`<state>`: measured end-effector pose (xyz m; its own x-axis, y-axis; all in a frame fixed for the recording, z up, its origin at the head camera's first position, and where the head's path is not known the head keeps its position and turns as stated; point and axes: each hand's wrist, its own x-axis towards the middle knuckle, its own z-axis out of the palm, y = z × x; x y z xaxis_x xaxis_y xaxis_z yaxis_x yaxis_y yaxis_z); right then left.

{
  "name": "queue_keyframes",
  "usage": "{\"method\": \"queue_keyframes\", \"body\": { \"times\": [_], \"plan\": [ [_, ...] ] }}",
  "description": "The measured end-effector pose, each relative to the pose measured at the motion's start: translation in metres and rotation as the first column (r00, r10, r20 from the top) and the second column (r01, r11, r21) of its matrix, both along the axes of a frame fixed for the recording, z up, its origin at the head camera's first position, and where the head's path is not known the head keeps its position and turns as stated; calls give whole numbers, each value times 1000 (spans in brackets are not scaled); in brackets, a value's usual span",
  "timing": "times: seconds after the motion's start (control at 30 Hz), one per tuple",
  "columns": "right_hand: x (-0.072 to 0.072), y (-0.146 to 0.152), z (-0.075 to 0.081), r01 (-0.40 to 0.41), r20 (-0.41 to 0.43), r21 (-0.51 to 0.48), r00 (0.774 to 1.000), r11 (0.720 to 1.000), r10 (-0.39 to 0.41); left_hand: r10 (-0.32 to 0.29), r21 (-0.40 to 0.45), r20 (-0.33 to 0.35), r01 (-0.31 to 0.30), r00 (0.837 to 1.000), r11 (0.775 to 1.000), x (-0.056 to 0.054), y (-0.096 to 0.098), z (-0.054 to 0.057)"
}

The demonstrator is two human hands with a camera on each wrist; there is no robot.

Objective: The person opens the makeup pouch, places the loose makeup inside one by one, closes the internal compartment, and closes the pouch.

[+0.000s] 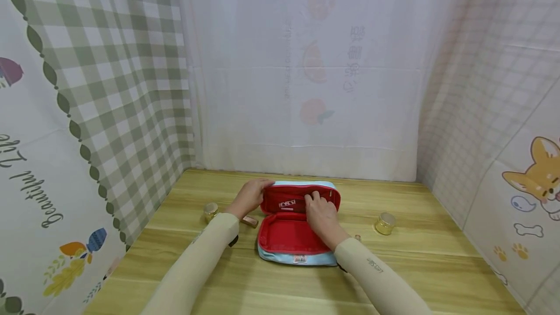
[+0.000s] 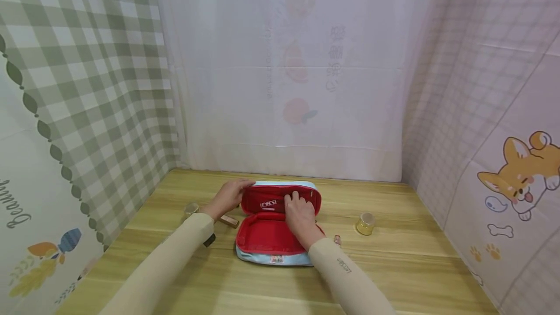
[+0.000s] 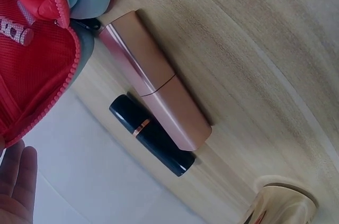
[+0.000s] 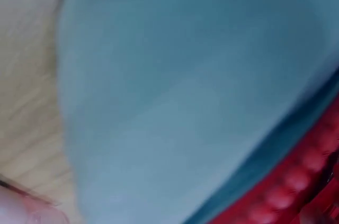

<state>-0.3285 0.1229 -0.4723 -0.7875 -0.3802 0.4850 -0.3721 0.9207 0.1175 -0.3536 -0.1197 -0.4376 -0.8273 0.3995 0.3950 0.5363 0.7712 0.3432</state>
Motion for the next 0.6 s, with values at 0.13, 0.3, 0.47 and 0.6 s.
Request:
{"method": "queue_keyframes", "body": {
  "times": [0.13,0.3,0.47,0.6],
  "plan": [
    [0,-3,2,21,67,-41,998,999,-18,-2,-5,-5,2,1000,1000,-1,0,0],
    [0,-3,5,42,108,-19,993,999,-39,-5,-14,-7,5,1000,1000,-2,0,-1],
    [1,-3,7,49,159,23,986,999,-52,-8,-1,-1,8,1000,1000,-3,0,-2],
    [1,-3,7,43,184,39,982,998,-50,-10,6,-12,10,1000,1000,-3,0,-4]
  ]
}}
